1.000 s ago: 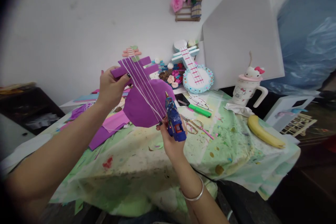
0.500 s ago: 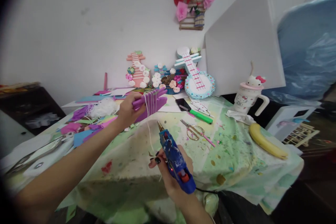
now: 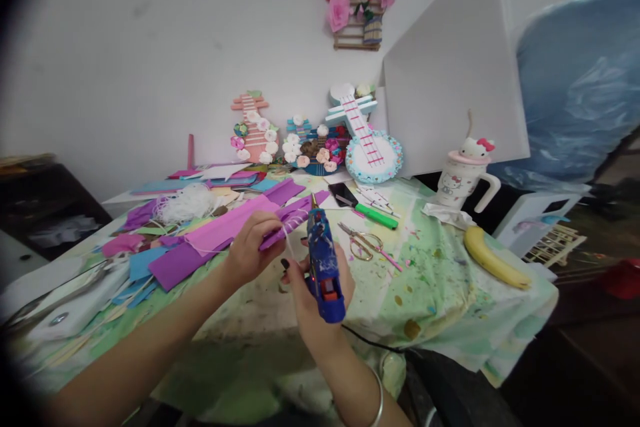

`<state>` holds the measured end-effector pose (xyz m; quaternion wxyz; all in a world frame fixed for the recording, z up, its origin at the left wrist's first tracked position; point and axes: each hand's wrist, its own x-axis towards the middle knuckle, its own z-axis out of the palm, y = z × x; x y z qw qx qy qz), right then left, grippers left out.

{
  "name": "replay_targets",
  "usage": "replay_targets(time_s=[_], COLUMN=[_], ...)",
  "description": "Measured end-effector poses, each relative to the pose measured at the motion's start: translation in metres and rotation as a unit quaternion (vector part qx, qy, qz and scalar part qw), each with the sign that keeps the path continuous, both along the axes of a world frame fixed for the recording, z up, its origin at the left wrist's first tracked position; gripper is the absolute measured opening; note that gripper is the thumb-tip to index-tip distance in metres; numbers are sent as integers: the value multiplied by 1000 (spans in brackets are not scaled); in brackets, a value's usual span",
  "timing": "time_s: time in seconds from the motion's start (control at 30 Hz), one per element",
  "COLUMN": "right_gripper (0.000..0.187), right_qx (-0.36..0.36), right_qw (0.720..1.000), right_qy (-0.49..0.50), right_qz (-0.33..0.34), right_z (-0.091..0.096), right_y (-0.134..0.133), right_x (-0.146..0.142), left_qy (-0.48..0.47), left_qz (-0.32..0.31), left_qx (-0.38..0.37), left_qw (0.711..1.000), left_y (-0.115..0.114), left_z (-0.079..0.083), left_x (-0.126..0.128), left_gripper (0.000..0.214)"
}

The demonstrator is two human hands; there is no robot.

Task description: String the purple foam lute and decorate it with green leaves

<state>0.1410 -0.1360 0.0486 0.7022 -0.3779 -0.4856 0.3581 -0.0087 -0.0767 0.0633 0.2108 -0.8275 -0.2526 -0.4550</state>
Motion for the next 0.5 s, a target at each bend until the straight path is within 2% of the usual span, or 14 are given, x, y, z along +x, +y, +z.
replay_targets(time_s=[0.17,0.33,0.5], right_gripper=[23,25,24], right_qx=[-14,0,15], right_qw=[1000,999,991], right_qy=[6,-34,-74], right_qz=[10,23,112], right_z=[-9,-10,-15], right_y=[4,-5,-13], right_x=[-11,1,14], left_qy=[11,50,73], left_qz=[-11,6,19], left_qx=[11,39,55], left_qw=[1000,998,996], left_y=[-7,-4,-3], left_z=[-3,-2,-1], left_x=[6,0,-4], left_gripper=[26,25,22])
